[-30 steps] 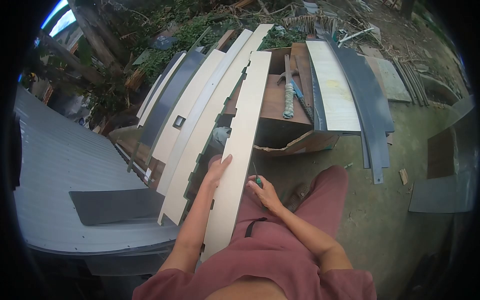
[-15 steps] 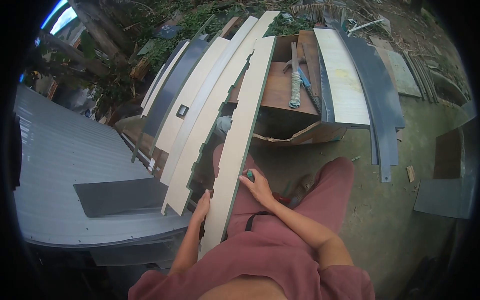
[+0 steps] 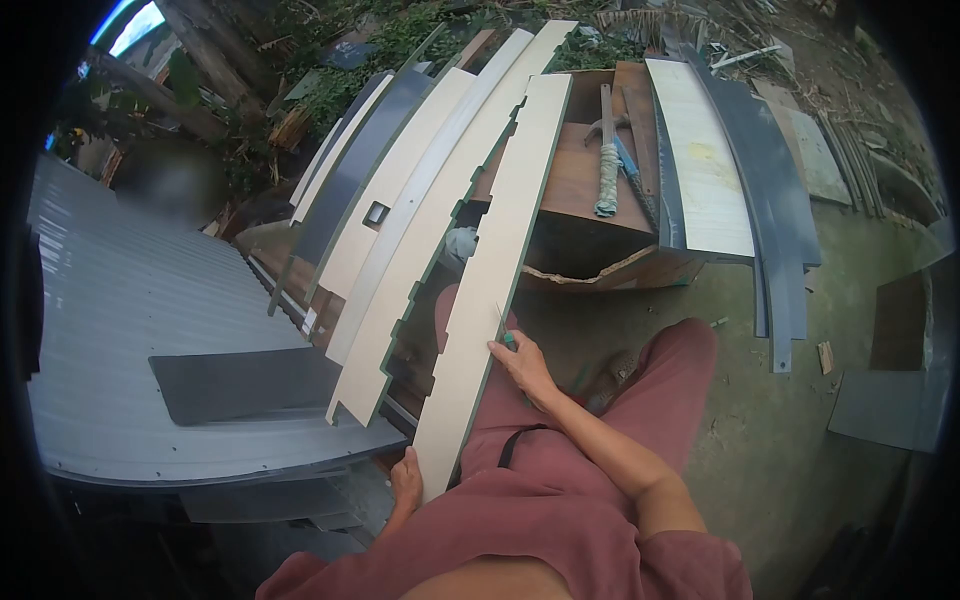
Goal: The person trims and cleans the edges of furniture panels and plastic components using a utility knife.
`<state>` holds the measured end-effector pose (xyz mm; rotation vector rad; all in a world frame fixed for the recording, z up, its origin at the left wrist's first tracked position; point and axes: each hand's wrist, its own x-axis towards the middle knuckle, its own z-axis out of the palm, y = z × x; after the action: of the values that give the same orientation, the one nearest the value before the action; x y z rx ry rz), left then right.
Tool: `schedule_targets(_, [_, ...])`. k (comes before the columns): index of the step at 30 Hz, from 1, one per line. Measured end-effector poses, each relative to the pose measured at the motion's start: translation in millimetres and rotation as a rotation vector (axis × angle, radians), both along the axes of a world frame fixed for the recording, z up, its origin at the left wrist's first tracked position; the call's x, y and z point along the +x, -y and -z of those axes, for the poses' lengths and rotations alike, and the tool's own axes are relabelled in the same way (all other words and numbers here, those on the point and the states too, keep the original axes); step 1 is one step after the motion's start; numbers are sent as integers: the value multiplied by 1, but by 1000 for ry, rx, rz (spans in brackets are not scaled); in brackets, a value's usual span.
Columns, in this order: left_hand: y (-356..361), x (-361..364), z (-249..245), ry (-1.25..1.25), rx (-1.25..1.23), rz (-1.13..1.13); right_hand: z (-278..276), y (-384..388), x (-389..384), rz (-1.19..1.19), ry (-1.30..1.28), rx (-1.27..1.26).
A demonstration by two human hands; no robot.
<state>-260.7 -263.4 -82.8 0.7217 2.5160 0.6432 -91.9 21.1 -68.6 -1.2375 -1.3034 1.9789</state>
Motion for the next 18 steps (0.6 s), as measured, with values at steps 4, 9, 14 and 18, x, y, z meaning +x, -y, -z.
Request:
schedule_targets(4, [-4,7,-8,26,-60,-16,3,-2,-3,37,-11,98])
schedule_targets(9, [-3,11,-8,-69,-34,12,3,-1,-6,67,-58,45])
schedule_targets(14, [12,9,-4,-63,47,-20,-20,1,-1,47,-44,-18])
schedule_targets(18, [8,12,-30,-40,102,-36,-20,3,0,24,18,132])
